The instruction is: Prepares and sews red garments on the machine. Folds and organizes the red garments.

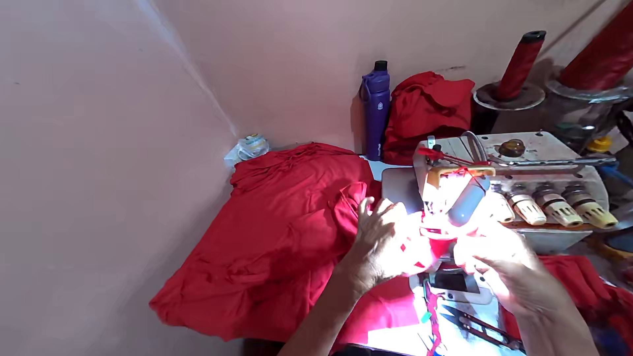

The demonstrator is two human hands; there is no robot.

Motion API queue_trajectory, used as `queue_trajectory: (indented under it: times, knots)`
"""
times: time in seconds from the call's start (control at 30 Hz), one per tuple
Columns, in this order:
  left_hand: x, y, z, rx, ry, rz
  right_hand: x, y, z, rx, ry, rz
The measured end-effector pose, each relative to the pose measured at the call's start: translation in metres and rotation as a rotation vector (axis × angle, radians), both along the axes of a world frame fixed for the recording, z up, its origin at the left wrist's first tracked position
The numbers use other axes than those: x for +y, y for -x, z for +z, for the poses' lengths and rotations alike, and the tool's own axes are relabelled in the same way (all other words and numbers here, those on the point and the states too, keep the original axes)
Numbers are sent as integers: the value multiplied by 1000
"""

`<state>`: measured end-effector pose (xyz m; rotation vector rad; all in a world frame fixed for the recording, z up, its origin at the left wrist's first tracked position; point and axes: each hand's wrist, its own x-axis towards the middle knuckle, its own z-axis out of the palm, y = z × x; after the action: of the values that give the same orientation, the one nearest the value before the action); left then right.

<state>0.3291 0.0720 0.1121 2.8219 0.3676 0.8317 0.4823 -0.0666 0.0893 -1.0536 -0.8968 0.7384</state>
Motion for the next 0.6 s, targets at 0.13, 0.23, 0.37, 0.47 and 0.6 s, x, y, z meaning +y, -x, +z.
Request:
queue_trajectory:
  times: [0.13,0.23,0.37,0.47,0.6]
  knots:
    - [-5,6,-8,-206,201,-309,4,9,11,-185,70,-38]
    - [-9,12,-9,-213,88,-265,6,9,12,-426,70,-5]
    - [-13,15,-1,-242,-128,-135,7,4,7,-693,133,156]
    - [-14,9,-1,-278,-179,-115,7,6,-1,-637,145,338]
    - [-16,3,-5,-291,-19,-167,-13,18,1,-694,34,205]
